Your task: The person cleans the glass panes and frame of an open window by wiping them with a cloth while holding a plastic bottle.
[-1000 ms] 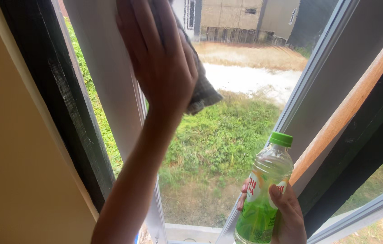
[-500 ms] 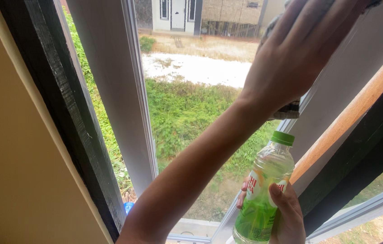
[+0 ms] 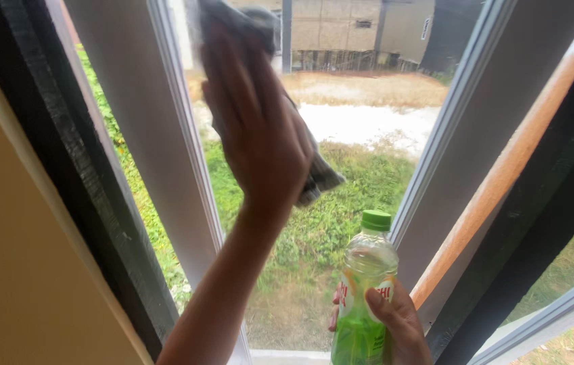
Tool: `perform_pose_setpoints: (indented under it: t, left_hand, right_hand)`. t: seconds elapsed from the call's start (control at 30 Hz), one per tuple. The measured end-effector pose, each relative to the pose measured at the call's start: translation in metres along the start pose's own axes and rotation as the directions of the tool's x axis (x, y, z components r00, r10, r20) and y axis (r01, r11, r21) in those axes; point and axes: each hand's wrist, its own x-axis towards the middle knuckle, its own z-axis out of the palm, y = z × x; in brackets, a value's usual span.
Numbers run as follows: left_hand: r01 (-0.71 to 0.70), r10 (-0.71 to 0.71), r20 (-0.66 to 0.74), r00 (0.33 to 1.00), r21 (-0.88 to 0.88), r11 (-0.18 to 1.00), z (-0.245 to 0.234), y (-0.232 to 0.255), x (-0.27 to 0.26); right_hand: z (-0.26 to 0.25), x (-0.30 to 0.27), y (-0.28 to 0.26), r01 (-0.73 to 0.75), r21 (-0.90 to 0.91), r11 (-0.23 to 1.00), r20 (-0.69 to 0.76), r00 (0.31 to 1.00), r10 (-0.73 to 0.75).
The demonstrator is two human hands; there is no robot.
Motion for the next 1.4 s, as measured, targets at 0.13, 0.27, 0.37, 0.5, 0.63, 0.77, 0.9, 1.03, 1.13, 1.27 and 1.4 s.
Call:
perform_pose_setpoints:
  t: [0.13,0.27,0.37,0.5,0.63,0.77,0.9,1.03,1.13,1.27,1.4]
  left_hand:
    - [0.149,0.007,0.298,0.955,-0.499,0.854,0.011,0.047,-0.023]
    - [-0.341,0.387,0.060,0.920,-0.360,0.868,0.027,0.064,-0.027]
    - [-0.356,0.405,0.092,0.909,-0.332,0.874,0.032,0.057,-0.017]
    - [-0.094,0.138,0.160,0.977,-0.255,0.962,0.024,0.014,0.007]
    - [-0.089,0.075,0.073,0.994,0.222,0.971,0.011,-0.032,0.028]
    - [-0.067,0.066,0.019,0.998,0.112,0.991,0.009,-0.020,0.006]
    - [-0.112,0.132,0.087,0.987,-0.209,0.972,0.008,0.010,-0.014]
    - [-0.227,0.308,0.133,0.942,-0.422,0.878,0.029,0.060,-0.014]
    - [-0.382,0.455,0.100,0.885,-0.403,0.832,0.043,0.077,-0.003]
    - [-0.477,0.558,0.127,0.820,-0.386,0.789,0.054,0.073,0.014]
    - [-0.503,0.552,0.139,0.822,-0.277,0.819,0.066,0.066,0.025]
  right_hand:
    - [-0.006,0.003,-0.005,-0.011,-0.084,0.996,-0.033,0.999,0.008]
    - [-0.008,0.005,-0.009,-0.014,-0.083,0.996,-0.105,0.994,0.005]
    - [-0.007,0.007,-0.011,-0.018,-0.085,0.996,-0.131,0.991,0.006]
    - [-0.004,0.016,-0.013,-0.009,-0.092,0.996,-0.070,0.998,0.003]
    - [0.002,0.030,-0.021,0.057,-0.147,0.988,0.036,0.998,-0.052]
    - [0.009,0.047,-0.031,0.161,-0.202,0.966,0.083,0.986,-0.147]
    - [0.013,0.041,-0.036,0.187,-0.263,0.947,0.020,0.982,-0.189]
    - [0.013,0.039,-0.038,0.193,-0.212,0.958,0.057,0.981,-0.185]
    - [0.008,0.034,-0.043,0.244,-0.189,0.951,-0.078,0.962,-0.262]
    - [0.003,0.032,-0.047,0.254,-0.185,0.949,-0.094,0.957,-0.274]
    - [0.006,0.031,-0.041,0.207,-0.168,0.964,-0.066,0.973,-0.220]
